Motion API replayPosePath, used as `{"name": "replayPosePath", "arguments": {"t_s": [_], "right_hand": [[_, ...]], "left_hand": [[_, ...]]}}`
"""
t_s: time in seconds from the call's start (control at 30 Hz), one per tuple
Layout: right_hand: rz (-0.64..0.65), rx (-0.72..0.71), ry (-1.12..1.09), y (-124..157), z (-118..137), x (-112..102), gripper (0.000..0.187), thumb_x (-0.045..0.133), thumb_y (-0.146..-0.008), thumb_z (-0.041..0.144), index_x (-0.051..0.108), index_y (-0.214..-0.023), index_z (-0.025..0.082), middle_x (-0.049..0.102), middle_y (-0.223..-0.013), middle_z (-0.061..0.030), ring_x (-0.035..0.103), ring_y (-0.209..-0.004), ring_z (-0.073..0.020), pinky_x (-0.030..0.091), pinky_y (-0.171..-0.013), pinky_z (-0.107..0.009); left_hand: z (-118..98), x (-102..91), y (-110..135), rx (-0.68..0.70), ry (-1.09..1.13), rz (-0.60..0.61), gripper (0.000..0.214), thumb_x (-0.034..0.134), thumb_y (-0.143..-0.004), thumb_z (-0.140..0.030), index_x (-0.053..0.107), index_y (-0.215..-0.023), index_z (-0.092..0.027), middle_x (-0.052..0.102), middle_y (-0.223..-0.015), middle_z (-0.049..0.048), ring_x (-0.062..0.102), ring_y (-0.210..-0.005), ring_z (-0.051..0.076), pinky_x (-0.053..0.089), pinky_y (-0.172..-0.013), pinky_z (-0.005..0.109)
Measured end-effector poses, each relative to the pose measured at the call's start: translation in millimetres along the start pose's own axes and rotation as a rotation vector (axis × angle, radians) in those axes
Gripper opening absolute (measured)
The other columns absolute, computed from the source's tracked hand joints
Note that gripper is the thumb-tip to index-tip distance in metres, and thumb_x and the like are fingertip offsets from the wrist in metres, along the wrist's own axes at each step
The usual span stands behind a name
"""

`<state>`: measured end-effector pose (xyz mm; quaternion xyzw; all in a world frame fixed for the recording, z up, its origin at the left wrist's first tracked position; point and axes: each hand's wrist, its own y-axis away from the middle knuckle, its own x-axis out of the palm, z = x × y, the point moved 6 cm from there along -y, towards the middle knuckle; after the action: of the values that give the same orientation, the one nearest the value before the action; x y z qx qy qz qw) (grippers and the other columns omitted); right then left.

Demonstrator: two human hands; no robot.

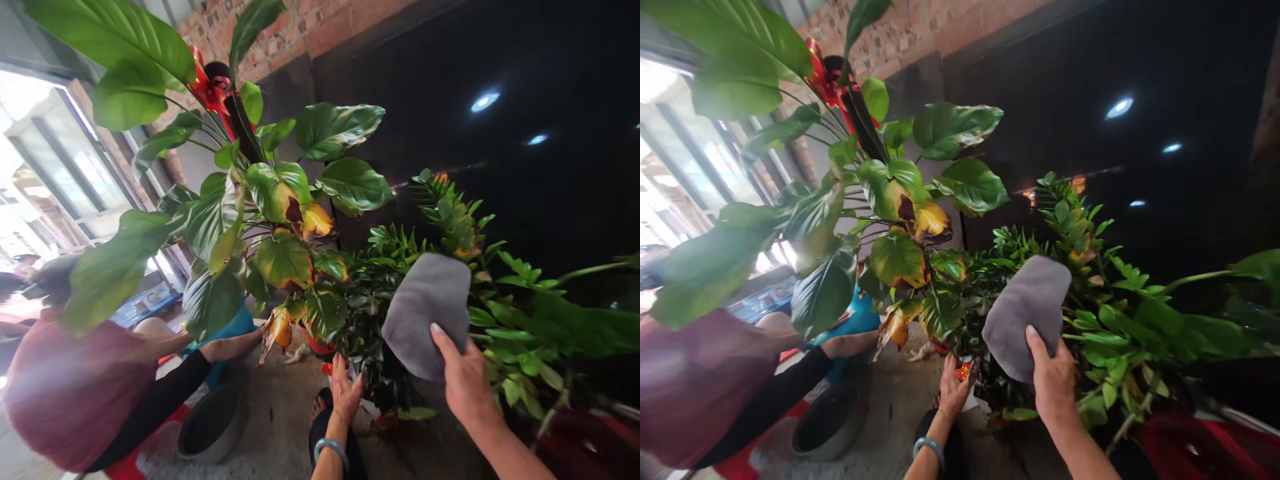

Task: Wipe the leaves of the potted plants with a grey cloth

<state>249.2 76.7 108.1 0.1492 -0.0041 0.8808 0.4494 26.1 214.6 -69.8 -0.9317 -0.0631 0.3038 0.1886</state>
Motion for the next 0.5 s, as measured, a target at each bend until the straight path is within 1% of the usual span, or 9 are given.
{"name": "replayPosePath", "arguments": {"t_s": [0.03, 0.07, 0.13, 0.2, 0.27, 0.3, 0.37, 0.47, 0.5], "right_hand": [[0.009, 0.066, -0.025, -5.3, -10.1, 2.1, 0.045, 0.074, -0.052, 0.051, 0.073, -0.084, 0.018, 0.078, -0.084, -0.0115, 0.067, -0.1, -0.0358, 0.051, -0.089, -0.045], [0.031, 0.166, -0.051, -7.3, -26.5, 1.2, 0.045, 0.074, -0.053, 0.051, 0.073, -0.084, 0.018, 0.078, -0.081, -0.0114, 0.068, -0.099, -0.0363, 0.053, -0.086, -0.046], [0.092, 0.364, -0.073, -0.9, -66.4, -10.4, 0.045, 0.075, -0.053, 0.051, 0.073, -0.085, 0.02, 0.078, -0.079, -0.0119, 0.068, -0.1, -0.0375, 0.055, -0.081, -0.048], [0.116, 0.477, -0.001, 12.8, -98.8, -32.5, 0.043, 0.078, -0.051, 0.051, 0.074, -0.083, 0.021, 0.078, -0.08, -0.0125, 0.067, -0.104, -0.0383, 0.056, -0.082, -0.048], [0.166, 0.513, 0.057, 25.6, -111.2, -47.5, 0.044, 0.08, -0.05, 0.051, 0.074, -0.083, 0.021, 0.078, -0.083, -0.0129, 0.066, -0.106, -0.0391, 0.056, -0.082, -0.047], [0.186, 0.495, 0.059, 29.1, -107.7, -49.5, 0.046, 0.081, -0.05, 0.05, 0.074, -0.085, 0.021, 0.078, -0.084, -0.0125, 0.066, -0.106, -0.0391, 0.056, -0.083, -0.046], [0.186, 0.375, 0.007, 27.2, -83.4, -42.2, 0.049, 0.08, -0.053, 0.049, 0.074, -0.091, 0.02, 0.078, -0.087, -0.0112, 0.067, -0.103, -0.0381, 0.056, -0.082, -0.045], [0.121, 0.153, -0.088, 11.0, -36.2, -16.6, 0.049, 0.077, -0.059, 0.047, 0.072, -0.098, 0.019, 0.078, -0.096, -0.0089, 0.067, -0.105, -0.0343, 0.054, -0.087, -0.04], [0.105, 0.119, -0.107, 5.5, -27.3, -8.3, 0.047, 0.076, -0.06, 0.047, 0.072, -0.098, 0.019, 0.078, -0.097, -0.0088, 0.066, -0.106, -0.0335, 0.054, -0.088, -0.04]], "left_hand": [[0.2, 0.2, 0.0, -0.001, 0.005, 0.009, 0.062, 0.065, -0.074, -0.045, 0.057, -0.129, -0.018, 0.064, -0.127, 0.0137, 0.053, -0.124, 0.03, 0.044, -0.104, 0.043], [1.2, 0.5, 0.1, -0.005, 0.006, 0.017, 0.061, 0.064, -0.074, -0.045, 0.057, -0.129, -0.018, 0.064, -0.127, 0.0137, 0.053, -0.124, 0.03, 0.044, -0.104, 0.043], [5.3, 2.1, 0.6, -0.019, 0.005, 0.03, 0.06, 0.065, -0.074, -0.045, 0.057, -0.128, -0.018, 0.062, -0.129, 0.0141, 0.054, -0.124, 0.029, 0.044, -0.104, 0.043], [11.0, 5.1, 1.3, -0.037, 0.009, 0.034, 0.059, 0.065, -0.075, -0.043, 0.058, -0.128, -0.018, 0.06, -0.133, 0.0146, 0.053, -0.125, 0.029, 0.043, -0.106, 0.042], [16.2, 8.7, 2.0, -0.064, 0.016, 0.029, 0.058, 0.065, -0.075, -0.042, 0.059, -0.127, -0.018, 0.059, -0.135, 0.0146, 0.051, -0.128, 0.029, 0.04, -0.108, 0.042], [17.8, 10.3, 2.3, -0.076, 0.017, 0.026, 0.057, 0.064, -0.075, -0.041, 0.059, -0.127, -0.018, 0.059, -0.135, 0.0145, 0.05, -0.129, 0.029, 0.039, -0.109, 0.042], [18.1, 12.4, 2.7, -0.09, 0.016, 0.021, 0.055, 0.063, -0.077, -0.04, 0.059, -0.127, -0.018, 0.059, -0.135, 0.014, 0.047, -0.132, 0.029, 0.038, -0.11, 0.042], [14.2, 12.7, 3.1, -0.088, 0.014, 0.021, 0.051, 0.06, -0.079, -0.038, 0.06, -0.126, -0.018, 0.06, -0.133, 0.0131, 0.046, -0.133, 0.028, 0.038, -0.11, 0.042], [13.1, 12.2, 3.3, -0.09, 0.015, 0.021, 0.051, 0.06, -0.079, -0.037, 0.06, -0.126, -0.019, 0.061, -0.133, 0.0129, 0.047, -0.133, 0.028, 0.038, -0.11, 0.042]]}}
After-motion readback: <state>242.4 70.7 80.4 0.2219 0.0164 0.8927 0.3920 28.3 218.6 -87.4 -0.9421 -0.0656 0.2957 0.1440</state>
